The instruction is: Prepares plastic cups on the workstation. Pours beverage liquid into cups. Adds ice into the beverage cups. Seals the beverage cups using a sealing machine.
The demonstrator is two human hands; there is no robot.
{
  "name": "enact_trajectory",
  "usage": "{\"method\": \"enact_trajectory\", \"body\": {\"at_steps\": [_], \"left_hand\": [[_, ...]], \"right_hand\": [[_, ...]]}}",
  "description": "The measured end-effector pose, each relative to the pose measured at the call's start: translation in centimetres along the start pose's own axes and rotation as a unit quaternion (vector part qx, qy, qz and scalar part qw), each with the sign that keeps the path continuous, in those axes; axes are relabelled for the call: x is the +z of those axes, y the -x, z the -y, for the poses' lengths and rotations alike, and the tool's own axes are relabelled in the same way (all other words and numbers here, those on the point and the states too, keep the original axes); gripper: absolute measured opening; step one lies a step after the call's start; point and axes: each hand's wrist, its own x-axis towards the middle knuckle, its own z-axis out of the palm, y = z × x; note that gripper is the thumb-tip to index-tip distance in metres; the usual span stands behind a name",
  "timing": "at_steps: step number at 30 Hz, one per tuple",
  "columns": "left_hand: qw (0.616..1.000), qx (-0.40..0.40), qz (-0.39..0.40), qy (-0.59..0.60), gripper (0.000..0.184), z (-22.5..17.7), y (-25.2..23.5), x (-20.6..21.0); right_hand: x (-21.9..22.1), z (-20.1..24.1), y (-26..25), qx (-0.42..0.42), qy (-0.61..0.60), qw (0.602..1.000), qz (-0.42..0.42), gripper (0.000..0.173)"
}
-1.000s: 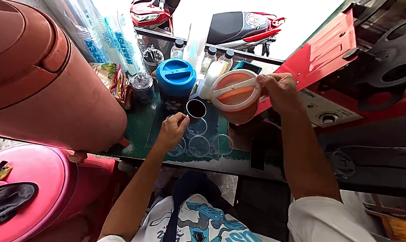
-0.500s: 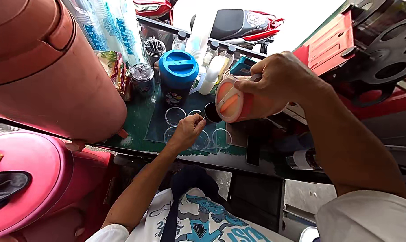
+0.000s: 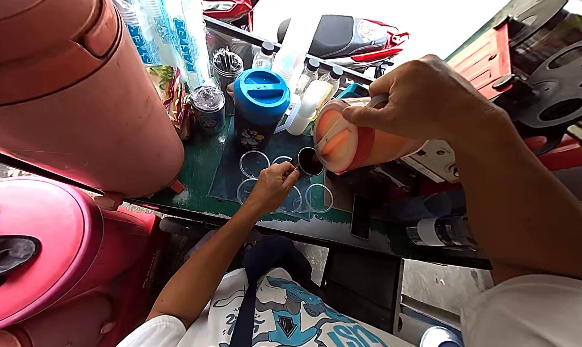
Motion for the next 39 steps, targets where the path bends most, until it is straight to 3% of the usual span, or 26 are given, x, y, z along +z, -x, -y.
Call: {"method": "enact_trajectory", "body": {"at_steps": [21, 39], "left_hand": [[0.999, -0.013, 0.008, 0.036, 0.026, 0.0, -0.8, 0.5], [0.998, -0.01, -0.013, 0.064, 0.026, 0.3, -1.3, 0.6]], "right_hand": [[-1.0, 0.9, -0.7, 0.01, 0.018, 1.0, 0.023, 0.055], [0.0, -0.1, -0.7, -0.009, 0.008, 1.0, -0.011, 0.056]]}}
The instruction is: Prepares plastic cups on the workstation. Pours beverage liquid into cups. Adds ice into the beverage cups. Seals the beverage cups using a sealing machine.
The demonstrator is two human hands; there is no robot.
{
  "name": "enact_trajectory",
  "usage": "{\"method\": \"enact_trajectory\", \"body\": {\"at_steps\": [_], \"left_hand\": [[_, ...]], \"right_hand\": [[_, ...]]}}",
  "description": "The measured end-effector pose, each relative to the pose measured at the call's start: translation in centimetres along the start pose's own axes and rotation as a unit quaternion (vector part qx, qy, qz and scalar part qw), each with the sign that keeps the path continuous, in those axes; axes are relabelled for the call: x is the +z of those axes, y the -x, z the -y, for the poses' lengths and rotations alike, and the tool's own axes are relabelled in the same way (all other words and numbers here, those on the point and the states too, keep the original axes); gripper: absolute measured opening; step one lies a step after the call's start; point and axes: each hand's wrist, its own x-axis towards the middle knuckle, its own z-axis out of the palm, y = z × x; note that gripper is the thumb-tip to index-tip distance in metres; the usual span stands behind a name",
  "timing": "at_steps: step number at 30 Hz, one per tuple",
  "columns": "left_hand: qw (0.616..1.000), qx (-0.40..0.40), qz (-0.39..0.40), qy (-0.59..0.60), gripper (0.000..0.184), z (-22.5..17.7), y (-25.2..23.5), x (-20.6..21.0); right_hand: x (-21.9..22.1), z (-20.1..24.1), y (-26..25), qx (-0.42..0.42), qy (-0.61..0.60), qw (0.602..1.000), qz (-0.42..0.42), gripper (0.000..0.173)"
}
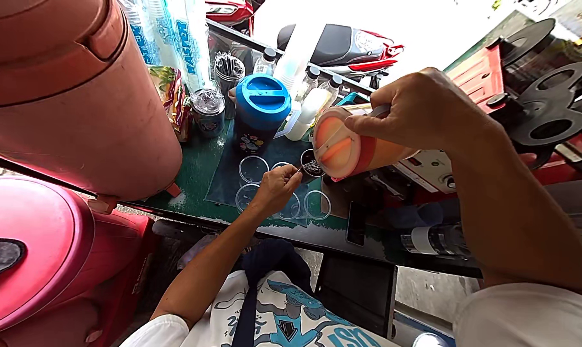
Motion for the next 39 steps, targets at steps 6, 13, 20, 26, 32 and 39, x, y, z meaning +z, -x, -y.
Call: {"method": "enact_trajectory", "body": {"at_steps": [6, 13, 20, 26, 32, 39], "left_hand": [[0.998, -0.01, -0.064, 0.022, 0.026, 0.5, 0.3, -1.3], [0.986, -0.03, -0.164, 0.007, 0.029, 1.7, 1.0, -4.7], [0.964, -0.026, -0.264, -0.016, 0.029, 2.2, 2.9, -8.6], [0.946, -0.017, -0.321, -0.039, 0.028, 3.6, 3.3, -11.3], [0.935, -0.029, -0.35, -0.044, 0.028, 5.5, 2.4, -12.9], [0.928, -0.042, -0.366, -0.053, 0.028, 6.2, 3.3, -13.5]], "right_hand": [[8.9, -7.1, 2.2, 0.113, -0.315, 0.92, -0.205, 0.052], [28.0, -11.6, 2.7, 0.264, -0.622, 0.652, -0.344, 0.04], [36.4, -10.0, 2.6, 0.37, -0.457, 0.765, -0.264, 0.038], [24.7, -7.3, -4.2, 0.26, -0.349, 0.868, -0.241, 0.041], [27.9, -4.6, -15.1, 0.232, -0.503, 0.819, -0.151, 0.075], [21.0, -3.3, -16.4, -0.072, -0.241, 0.948, -0.197, 0.038]]}}
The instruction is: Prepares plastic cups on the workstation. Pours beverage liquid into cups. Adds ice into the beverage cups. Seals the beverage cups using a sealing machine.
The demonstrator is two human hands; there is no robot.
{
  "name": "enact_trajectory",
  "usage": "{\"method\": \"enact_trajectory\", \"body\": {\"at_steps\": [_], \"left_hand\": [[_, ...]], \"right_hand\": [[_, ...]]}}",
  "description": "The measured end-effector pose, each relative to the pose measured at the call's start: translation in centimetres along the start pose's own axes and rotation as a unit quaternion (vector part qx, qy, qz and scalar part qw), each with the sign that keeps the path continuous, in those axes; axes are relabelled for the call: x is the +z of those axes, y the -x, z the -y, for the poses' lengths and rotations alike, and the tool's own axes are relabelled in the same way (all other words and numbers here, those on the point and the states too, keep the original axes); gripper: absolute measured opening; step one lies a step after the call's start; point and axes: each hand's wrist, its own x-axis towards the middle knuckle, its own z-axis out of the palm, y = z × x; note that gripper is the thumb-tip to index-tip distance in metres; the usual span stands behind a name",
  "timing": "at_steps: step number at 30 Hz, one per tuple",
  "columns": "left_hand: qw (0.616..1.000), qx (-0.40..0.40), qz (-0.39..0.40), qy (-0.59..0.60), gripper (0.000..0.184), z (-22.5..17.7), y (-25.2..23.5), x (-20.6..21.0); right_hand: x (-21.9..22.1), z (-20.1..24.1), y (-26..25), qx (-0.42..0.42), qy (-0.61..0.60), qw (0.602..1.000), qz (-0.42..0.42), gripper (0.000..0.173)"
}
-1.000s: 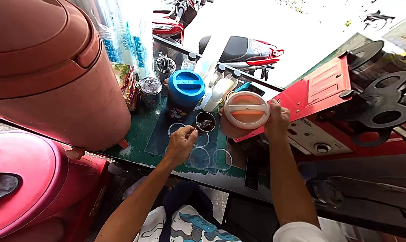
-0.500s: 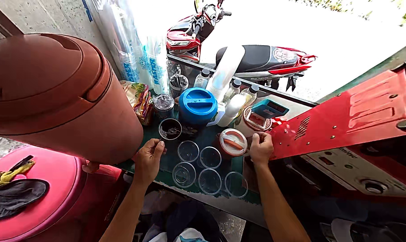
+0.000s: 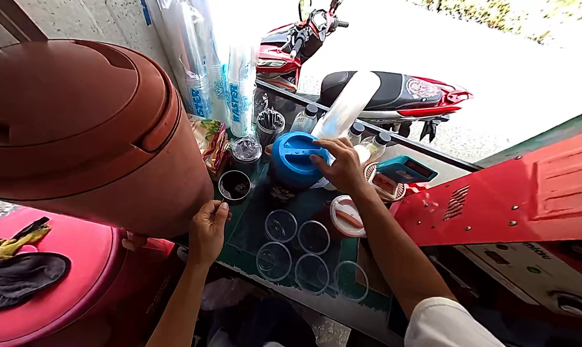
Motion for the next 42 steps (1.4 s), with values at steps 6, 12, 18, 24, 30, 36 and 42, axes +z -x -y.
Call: {"method": "enact_trajectory", "body": {"at_steps": [6, 12, 18, 24, 30, 36, 42], "left_hand": [[1.0, 0.003, 0.007, -0.004, 0.028, 0.3, 1.4, -0.5], [1.0, -0.014, 0.006, 0.004, 0.03, 0.7, 1.7, -1.1], [1.0, -0.013, 0.004, 0.012, 0.027, 0.6, 1.9, -1.3], [1.0, -0.009, 0.01, 0.015, 0.026, 0.6, 1.7, -2.1], [0.999, -0.01, 0.011, 0.032, 0.027, 0.8, 1.6, -2.5], [0.999, -0.009, 0.025, 0.025, 0.028, 1.3, 1.3, -2.7], [0.999, -0.019, 0.04, 0.014, 0.03, 1.6, 0.2, -1.3]], "right_hand": [[0.1, 1.7, -5.4, -0.122, 0.132, 0.957, 0.226, 0.018], [-3.1, 3.6, -6.9, -0.127, 0.131, 0.962, 0.205, 0.017], [-3.8, 4.5, -6.4, -0.101, 0.138, 0.964, 0.203, 0.016], [-2.1, 4.6, -6.0, -0.083, 0.149, 0.969, 0.178, 0.014], [-0.3, 4.5, -4.9, -0.055, 0.161, 0.97, 0.176, 0.014], [0.9, 4.0, -3.6, -0.062, 0.151, 0.976, 0.145, 0.015], [1.3, 1.4, 0.2, 0.146, 0.003, 0.986, -0.084, 0.041]]}}
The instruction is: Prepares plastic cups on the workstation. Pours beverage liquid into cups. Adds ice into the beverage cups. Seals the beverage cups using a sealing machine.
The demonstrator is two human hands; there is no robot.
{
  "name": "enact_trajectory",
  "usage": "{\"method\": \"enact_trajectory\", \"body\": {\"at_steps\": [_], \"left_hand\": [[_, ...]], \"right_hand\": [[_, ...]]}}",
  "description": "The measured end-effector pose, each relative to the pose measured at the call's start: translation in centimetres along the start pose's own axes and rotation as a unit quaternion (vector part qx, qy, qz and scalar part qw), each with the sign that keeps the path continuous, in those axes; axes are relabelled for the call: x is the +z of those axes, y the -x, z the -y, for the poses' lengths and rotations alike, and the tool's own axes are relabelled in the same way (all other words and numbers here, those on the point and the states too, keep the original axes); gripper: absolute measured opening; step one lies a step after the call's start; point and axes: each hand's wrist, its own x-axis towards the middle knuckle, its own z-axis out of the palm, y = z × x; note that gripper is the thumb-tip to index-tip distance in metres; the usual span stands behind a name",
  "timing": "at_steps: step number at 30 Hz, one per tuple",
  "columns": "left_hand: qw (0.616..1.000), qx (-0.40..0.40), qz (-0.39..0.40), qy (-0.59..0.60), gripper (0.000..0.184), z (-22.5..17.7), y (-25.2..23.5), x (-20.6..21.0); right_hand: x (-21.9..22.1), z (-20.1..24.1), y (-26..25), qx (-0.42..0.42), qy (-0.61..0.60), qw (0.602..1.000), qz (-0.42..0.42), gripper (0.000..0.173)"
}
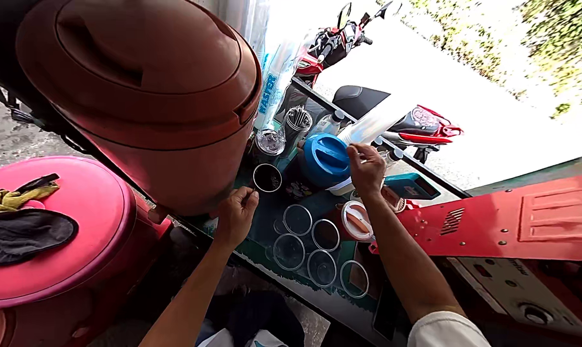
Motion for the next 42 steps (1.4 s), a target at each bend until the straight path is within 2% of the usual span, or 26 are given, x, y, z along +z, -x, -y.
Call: {"method": "enact_trajectory", "body": {"at_steps": [1, 2, 3, 5, 8, 12, 15, 20, 24, 30, 42], "left_hand": [[1.0, -0.001, 0.001, -0.002, 0.031, 0.0, -0.4, 0.2], [1.0, -0.002, 0.002, -0.005, 0.031, 0.0, -0.7, 0.5], [1.0, -0.007, 0.005, -0.01, 0.031, 0.0, -1.0, 0.7], [1.0, -0.012, 0.008, -0.01, 0.032, 0.2, -1.7, 1.4], [1.0, -0.02, 0.001, -0.011, 0.032, 0.6, -3.1, 2.5], [1.0, -0.024, -0.015, -0.01, 0.031, 1.4, -4.8, 4.2], [0.999, -0.03, -0.019, -0.02, 0.031, 1.2, -5.4, 4.6], [0.999, -0.031, -0.023, -0.012, 0.027, 0.8, -5.4, 4.6], [0.999, -0.033, -0.017, -0.012, 0.028, -0.3, -4.5, 4.5], [0.999, -0.032, -0.018, -0.009, 0.027, -1.3, -2.7, 3.2], [0.998, -0.061, -0.013, -0.015, 0.028, -0.7, -1.0, 1.4]], "right_hand": [[0.2, -0.8, 0.2, 0.098, -0.026, 0.992, -0.073, 0.049], [0.4, -1.6, 0.5, 0.188, -0.043, 0.976, -0.103, 0.056], [0.9, -2.3, 1.0, 0.255, -0.068, 0.959, -0.102, 0.065], [2.5, -3.2, 2.0, 0.324, -0.153, 0.93, -0.082, 0.071], [4.4, -3.2, 1.5, 0.315, -0.252, 0.909, -0.106, 0.056], [5.8, -3.7, 0.9, 0.302, -0.376, 0.861, -0.16, 0.038], [6.3, -3.0, 0.7, 0.316, -0.408, 0.829, -0.216, 0.031], [6.1, -2.1, 0.3, 0.269, -0.455, 0.815, -0.235, 0.026], [4.5, -0.4, -0.3, 0.228, -0.47, 0.832, -0.186, 0.026], [2.6, 2.2, -1.8, 0.183, -0.368, 0.903, -0.127, 0.031], [1.1, 5.4, -3.0, 0.098, -0.26, 0.958, -0.075, 0.053]]}}
